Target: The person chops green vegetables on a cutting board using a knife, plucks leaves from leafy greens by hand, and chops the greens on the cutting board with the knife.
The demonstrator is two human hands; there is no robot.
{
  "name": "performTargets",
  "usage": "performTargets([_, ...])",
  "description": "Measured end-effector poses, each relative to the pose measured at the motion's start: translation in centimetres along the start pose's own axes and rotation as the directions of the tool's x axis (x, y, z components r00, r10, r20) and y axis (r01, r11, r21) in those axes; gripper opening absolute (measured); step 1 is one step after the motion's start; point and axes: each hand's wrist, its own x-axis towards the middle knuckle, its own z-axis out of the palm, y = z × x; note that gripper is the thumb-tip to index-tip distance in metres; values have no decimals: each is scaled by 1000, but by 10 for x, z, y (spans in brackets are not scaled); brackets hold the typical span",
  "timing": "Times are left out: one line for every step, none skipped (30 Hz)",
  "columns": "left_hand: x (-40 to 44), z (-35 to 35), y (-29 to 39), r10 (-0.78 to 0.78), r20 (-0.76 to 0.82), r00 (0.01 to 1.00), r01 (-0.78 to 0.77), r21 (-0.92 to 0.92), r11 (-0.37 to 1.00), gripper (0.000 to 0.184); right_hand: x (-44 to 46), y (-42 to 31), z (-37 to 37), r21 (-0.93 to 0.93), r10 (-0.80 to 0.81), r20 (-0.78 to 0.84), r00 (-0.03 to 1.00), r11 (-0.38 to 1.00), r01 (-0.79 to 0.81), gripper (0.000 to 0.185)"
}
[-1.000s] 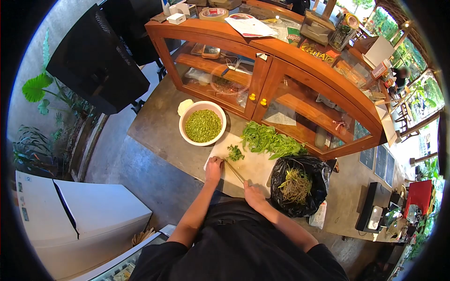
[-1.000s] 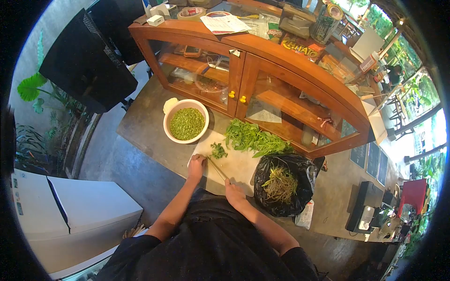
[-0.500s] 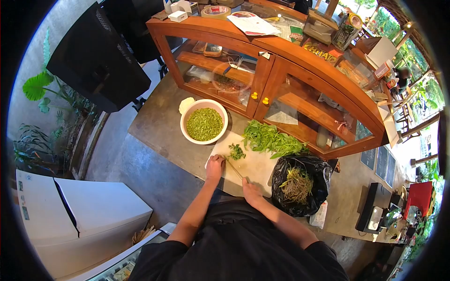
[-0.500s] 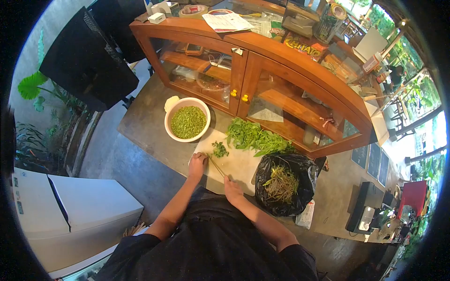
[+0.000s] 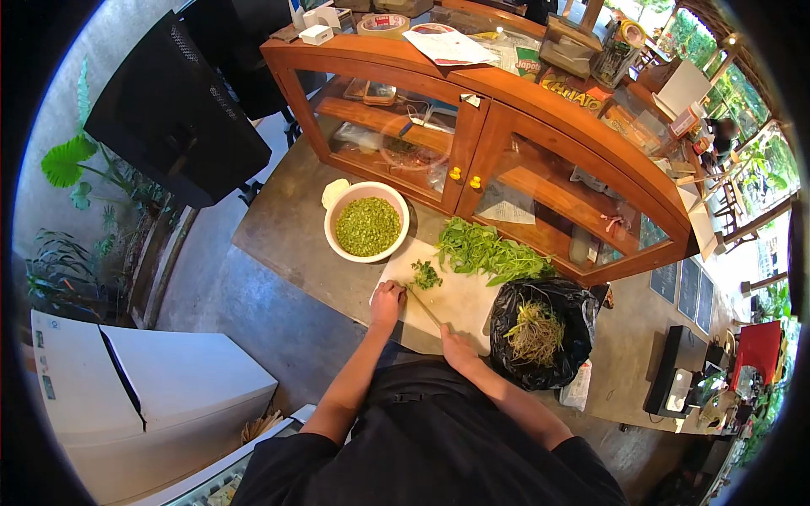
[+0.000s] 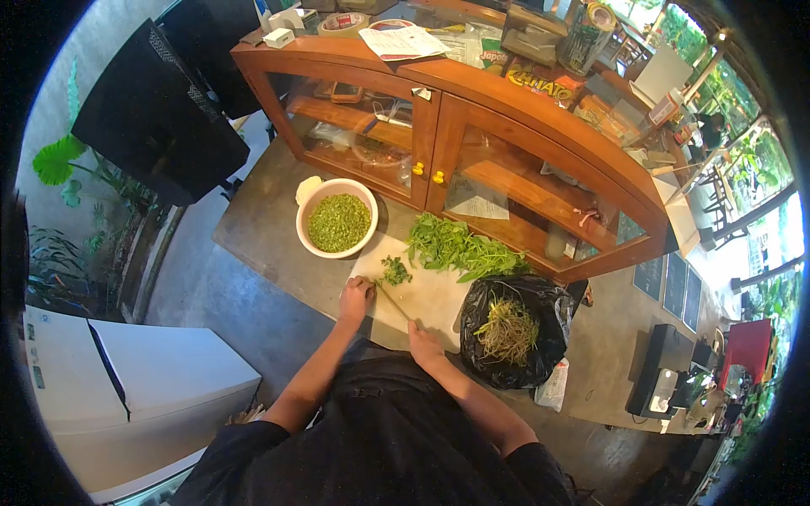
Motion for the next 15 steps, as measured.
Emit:
performTargets([0, 2, -2, -6, 16, 1000, 6, 12, 1000, 9, -3, -3, -7, 23, 21, 49, 999, 999, -22, 19])
performTargets([0, 4, -4, -13, 31, 999, 13, 22, 1000, 9, -5, -4, -12, 43, 42, 99, 994, 998, -46, 21])
performTargets([0, 4, -3, -14, 30, 999, 14, 21, 1000, 9, -6, -3, -11, 40, 42, 99, 994, 998, -46, 21])
performTargets([0, 3, -3, -36, 40, 999, 36, 19, 999, 9, -6, -1, -10, 37, 52, 96, 994, 998, -55, 23])
performTargets([0, 3, -2, -59, 50, 997, 58, 18, 998, 9, -6, 1, -9, 34, 60, 92, 994, 997, -64, 25])
performTargets([1, 3, -2, -60, 48, 997, 59, 18, 998, 9, -6, -1, -13, 32, 59, 92, 994, 998, -62, 25])
performTargets([2, 3, -2, -55, 56, 997, 54, 14, 998, 10, -7, -2, -15, 63, 76, 99, 992, 995, -82, 26])
performTargets([2, 2, -2, -50, 65, 997, 49, 10, 999, 10, -9, -4, -17, 95, 93, 107, 990, 990, -104, 28])
performTargets([2, 3, -2, -48, 65, 997, 48, 10, 999, 10, -8, -3, -14, 96, 94, 107, 990, 990, -104, 28])
performTargets([3, 4, -1, -56, 51, 997, 56, 2, 998, 10, -7, -2, -9, 40, 48, 20, 999, 998, -49, 25])
performTargets([3, 5, 0, -64, 37, 997, 65, -6, 998, 10, -7, 0, -5, -22, -2, -62, 998, 1000, 1, 21])
performTargets([2, 7, -1, -65, 38, 997, 65, -8, 998, 10, -9, -3, -10, -23, 0, -61, 998, 1000, -1, 21])
performTargets([2, 9, -2, -86, 32, 996, 87, -26, 996, 10, -13, -9, -21, 10, 26, 22, 999, 1000, -26, 23])
performTargets([2, 11, -3, -108, 24, 994, 109, -43, 993, 11, -15, -14, -30, 39, 49, 104, 993, 998, -53, 24])
performTargets([2, 10, -3, -109, 22, 994, 110, -44, 993, 11, -17, -16, -33, 37, 48, 104, 993, 998, -52, 24])
